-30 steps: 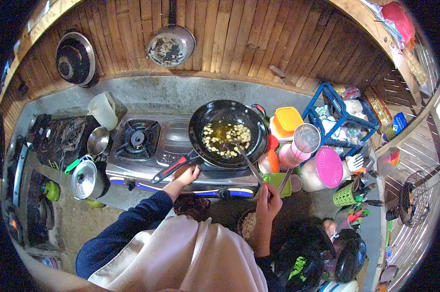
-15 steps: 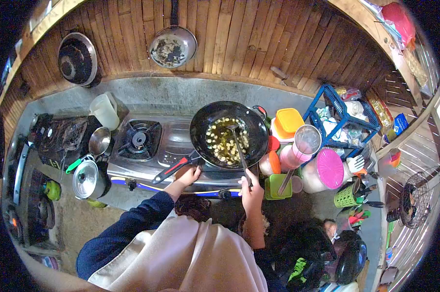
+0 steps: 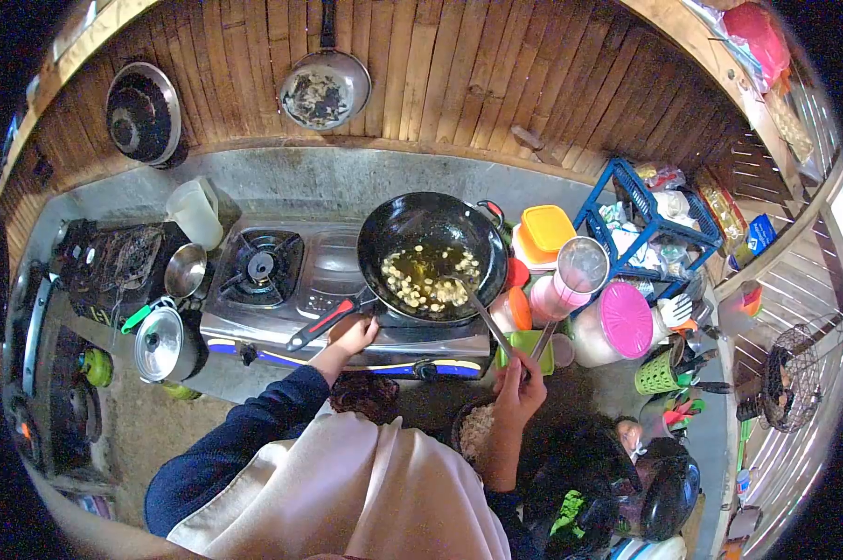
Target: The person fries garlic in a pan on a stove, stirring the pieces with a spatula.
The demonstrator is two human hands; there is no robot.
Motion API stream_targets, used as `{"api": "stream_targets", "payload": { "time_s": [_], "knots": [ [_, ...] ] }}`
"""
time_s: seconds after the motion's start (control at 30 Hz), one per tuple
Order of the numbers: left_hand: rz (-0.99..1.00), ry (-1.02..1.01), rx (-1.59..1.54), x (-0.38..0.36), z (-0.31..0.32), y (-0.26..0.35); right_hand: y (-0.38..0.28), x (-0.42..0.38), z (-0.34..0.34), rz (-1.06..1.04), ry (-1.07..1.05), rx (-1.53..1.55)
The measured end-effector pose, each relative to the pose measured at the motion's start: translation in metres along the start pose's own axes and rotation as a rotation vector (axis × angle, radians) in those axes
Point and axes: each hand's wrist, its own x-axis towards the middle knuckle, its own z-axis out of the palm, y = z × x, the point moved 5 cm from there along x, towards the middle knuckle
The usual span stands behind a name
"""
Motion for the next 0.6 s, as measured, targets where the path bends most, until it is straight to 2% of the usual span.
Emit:
{"api": "stream_targets", "payload": {
  "time_s": [0.13,0.27,0.47,0.6],
  "knots": [
    [0.032,0.034,-0.009,0.001,0.001,-0.001,-0.013,-0.002,-0.012,-0.099,0.051,-0.001],
    [-0.031,-0.032,-0.021,-0.002,-0.007,0.006,-0.019,-0.006,-0.017,-0.2,0.075,-0.044],
    [0.031,0.046,0.002,-0.001,-0.001,0.001,-0.018,-0.009,-0.006,-0.196,0.011,-0.104],
    [0.06,0.115,0.009,0.0,0.001,-0.001,0.0,-0.012,0.01,-0.126,-0.033,-0.039]
  ]
}}
